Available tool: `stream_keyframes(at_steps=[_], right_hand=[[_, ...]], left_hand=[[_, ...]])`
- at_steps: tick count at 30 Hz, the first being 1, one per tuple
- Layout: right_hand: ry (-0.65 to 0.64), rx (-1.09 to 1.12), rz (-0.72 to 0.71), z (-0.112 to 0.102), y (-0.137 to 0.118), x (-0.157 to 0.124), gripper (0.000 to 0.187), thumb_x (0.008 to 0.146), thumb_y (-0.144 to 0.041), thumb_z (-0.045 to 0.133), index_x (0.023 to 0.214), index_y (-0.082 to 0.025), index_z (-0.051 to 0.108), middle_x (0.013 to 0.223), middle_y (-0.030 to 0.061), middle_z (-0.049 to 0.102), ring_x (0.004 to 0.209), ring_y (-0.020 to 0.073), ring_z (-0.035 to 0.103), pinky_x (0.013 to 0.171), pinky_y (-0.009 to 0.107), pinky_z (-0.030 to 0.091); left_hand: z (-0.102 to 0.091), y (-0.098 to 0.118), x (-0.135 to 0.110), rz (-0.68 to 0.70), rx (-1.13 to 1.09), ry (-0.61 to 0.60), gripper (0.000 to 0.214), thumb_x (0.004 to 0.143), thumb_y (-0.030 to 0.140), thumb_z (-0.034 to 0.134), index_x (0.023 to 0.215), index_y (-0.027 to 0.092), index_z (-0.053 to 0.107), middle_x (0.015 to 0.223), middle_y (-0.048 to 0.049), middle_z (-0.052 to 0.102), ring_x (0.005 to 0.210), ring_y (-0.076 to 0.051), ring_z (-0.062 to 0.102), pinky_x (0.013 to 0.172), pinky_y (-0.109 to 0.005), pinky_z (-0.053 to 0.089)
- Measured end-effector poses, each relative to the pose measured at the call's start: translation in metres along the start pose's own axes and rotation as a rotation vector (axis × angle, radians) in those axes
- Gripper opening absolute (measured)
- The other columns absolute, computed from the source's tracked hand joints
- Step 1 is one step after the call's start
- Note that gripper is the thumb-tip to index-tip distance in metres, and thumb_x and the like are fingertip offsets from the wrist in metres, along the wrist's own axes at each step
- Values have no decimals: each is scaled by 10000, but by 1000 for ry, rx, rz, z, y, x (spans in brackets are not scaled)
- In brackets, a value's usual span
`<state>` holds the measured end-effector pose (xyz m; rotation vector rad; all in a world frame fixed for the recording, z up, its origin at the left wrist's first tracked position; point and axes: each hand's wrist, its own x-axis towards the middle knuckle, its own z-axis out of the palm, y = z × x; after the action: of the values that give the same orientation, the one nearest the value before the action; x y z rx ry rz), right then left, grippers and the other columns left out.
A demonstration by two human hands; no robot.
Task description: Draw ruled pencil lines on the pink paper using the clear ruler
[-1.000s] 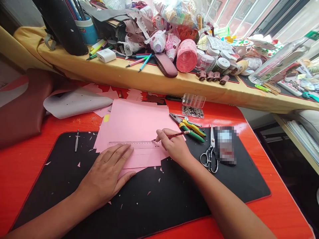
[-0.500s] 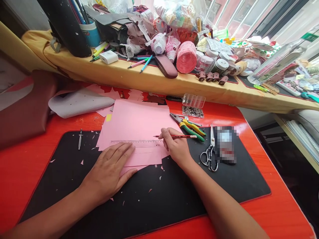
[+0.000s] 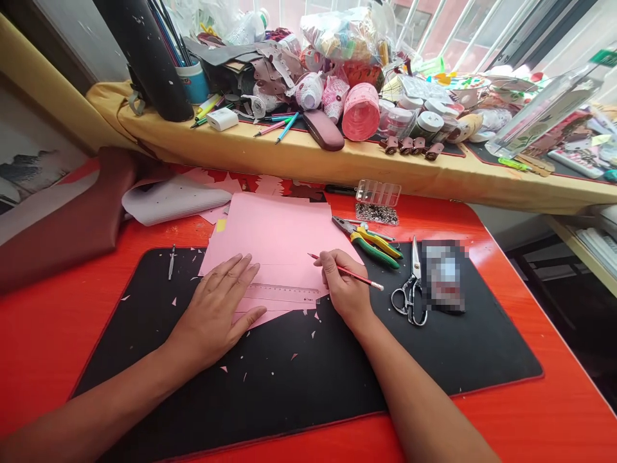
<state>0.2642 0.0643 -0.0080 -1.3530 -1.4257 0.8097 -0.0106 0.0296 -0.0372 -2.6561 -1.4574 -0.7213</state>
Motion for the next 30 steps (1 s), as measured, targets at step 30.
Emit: stream_keyframes(at_steps=[30], right_hand=[[-344, -391, -543, 13, -8, -21, 198, 1110, -283, 640, 1166, -204, 814, 1095, 123, 885, 979, 283, 861, 883, 387, 666]], left_hand=[[-6, -38, 10, 28, 21, -49, 614, 1182, 583, 361, 1481, 154, 682, 1466, -157, 747, 1354, -313, 710, 1223, -543, 473]])
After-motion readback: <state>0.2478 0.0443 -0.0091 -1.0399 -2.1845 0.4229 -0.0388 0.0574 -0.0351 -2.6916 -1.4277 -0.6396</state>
